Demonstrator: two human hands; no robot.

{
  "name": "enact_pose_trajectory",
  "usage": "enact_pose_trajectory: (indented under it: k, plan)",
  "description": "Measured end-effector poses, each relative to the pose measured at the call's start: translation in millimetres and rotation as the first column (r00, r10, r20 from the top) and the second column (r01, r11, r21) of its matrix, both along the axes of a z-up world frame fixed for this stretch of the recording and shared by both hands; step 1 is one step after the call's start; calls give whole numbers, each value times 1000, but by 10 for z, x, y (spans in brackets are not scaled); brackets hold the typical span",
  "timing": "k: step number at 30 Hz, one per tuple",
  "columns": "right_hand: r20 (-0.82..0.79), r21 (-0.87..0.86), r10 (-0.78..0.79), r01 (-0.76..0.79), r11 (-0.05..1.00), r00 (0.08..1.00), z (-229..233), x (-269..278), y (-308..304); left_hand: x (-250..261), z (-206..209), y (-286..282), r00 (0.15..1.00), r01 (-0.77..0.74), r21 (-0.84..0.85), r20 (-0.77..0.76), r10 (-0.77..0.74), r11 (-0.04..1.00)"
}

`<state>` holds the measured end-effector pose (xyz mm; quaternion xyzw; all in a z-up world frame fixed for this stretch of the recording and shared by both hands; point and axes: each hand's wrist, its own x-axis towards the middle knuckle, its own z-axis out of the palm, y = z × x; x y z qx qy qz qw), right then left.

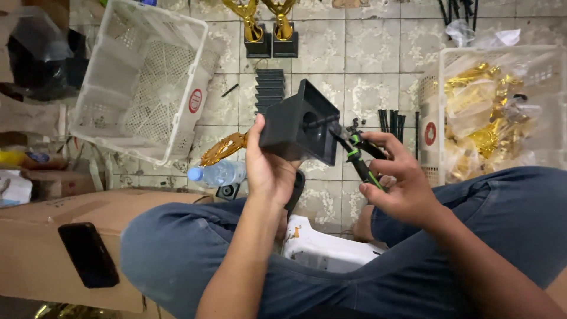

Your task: Assembling a trophy by connecting the gold top piece to the black base using a metal rod and securing it with pliers.

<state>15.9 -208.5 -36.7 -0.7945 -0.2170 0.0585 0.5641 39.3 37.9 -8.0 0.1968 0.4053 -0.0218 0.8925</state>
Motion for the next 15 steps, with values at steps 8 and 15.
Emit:
enact_pose_trajectory:
  k: [8,15]
  plan:
    - [88,-27,-1,3,1000,996,54,-77,106,-22,-151,-64,1000,5,119,-12,-3,993]
    - [85,-42,-14,17,999,996,72,-96,130,-47,-77,-138,999,-46,223,-10,50,974]
